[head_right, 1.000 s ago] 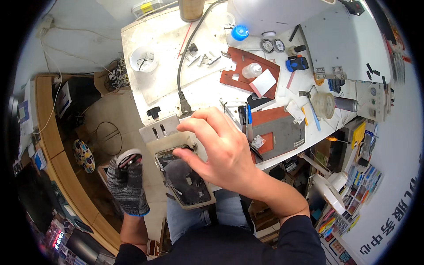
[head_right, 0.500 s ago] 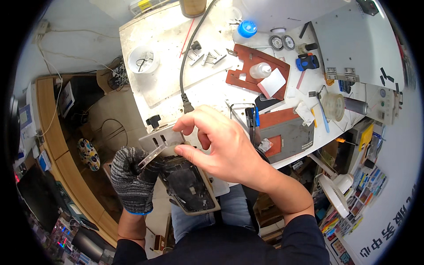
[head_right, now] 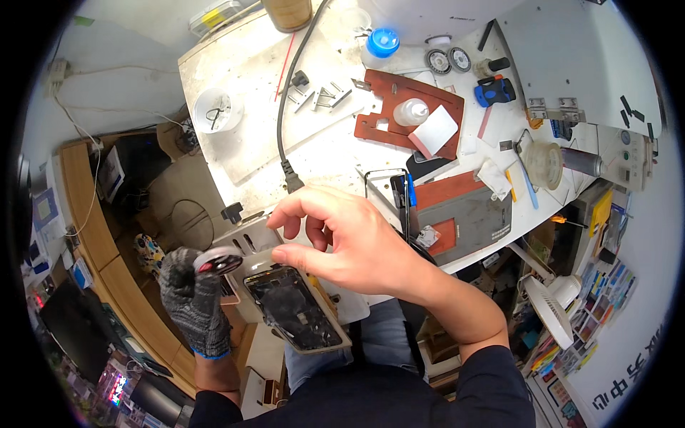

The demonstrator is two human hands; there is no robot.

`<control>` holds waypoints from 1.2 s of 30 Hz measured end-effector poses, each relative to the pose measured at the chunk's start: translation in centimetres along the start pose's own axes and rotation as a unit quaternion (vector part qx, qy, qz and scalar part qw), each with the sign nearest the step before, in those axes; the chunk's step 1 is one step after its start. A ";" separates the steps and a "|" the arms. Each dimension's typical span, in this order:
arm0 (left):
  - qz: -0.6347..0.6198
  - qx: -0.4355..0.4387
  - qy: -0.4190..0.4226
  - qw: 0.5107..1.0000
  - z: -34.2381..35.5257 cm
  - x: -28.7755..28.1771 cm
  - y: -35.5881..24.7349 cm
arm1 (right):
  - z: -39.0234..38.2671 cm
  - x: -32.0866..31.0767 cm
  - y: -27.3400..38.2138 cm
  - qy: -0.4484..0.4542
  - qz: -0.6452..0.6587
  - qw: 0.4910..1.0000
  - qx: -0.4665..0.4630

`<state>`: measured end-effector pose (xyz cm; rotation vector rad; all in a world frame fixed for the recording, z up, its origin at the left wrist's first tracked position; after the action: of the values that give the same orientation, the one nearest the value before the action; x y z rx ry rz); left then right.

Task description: The person carefully peels a protective film off the screen of a smartphone held in a clamp. They use their fingers to lift the edges and remove the film in sections. After removing the film, they put on a pair of gloves and continue to handle the device.

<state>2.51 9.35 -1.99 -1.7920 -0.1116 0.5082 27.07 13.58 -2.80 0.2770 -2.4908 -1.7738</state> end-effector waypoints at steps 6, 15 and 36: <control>-0.052 0.058 0.022 0.997 -1.6 -5.8 2.6 | -1.9 -1.5 -0.8 -0.072 0.067 0.994 -0.042; 0.099 0.163 0.407 0.894 -5.4 -1.9 -2.1 | -9.8 2.9 1.5 -0.025 -0.013 0.954 -0.299; 0.304 0.046 0.566 0.765 -13.8 -5.9 1.0 | -21.8 7.5 -1.8 -0.149 -0.026 0.980 -0.128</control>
<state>2.49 -5.29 1.37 -1.7320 1.3469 -0.2120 23.42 -8.66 2.39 0.0618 -2.4139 -2.2796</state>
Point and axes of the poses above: each hand's wrist, its own z-axis towards the middle knuckle, its own x-axis out of the palm, y = z × x, the point moved 4 cm from there along z, towards the middle knuckle, and after that the axes turned 10 degrees about -y, right-handed, at the moved point
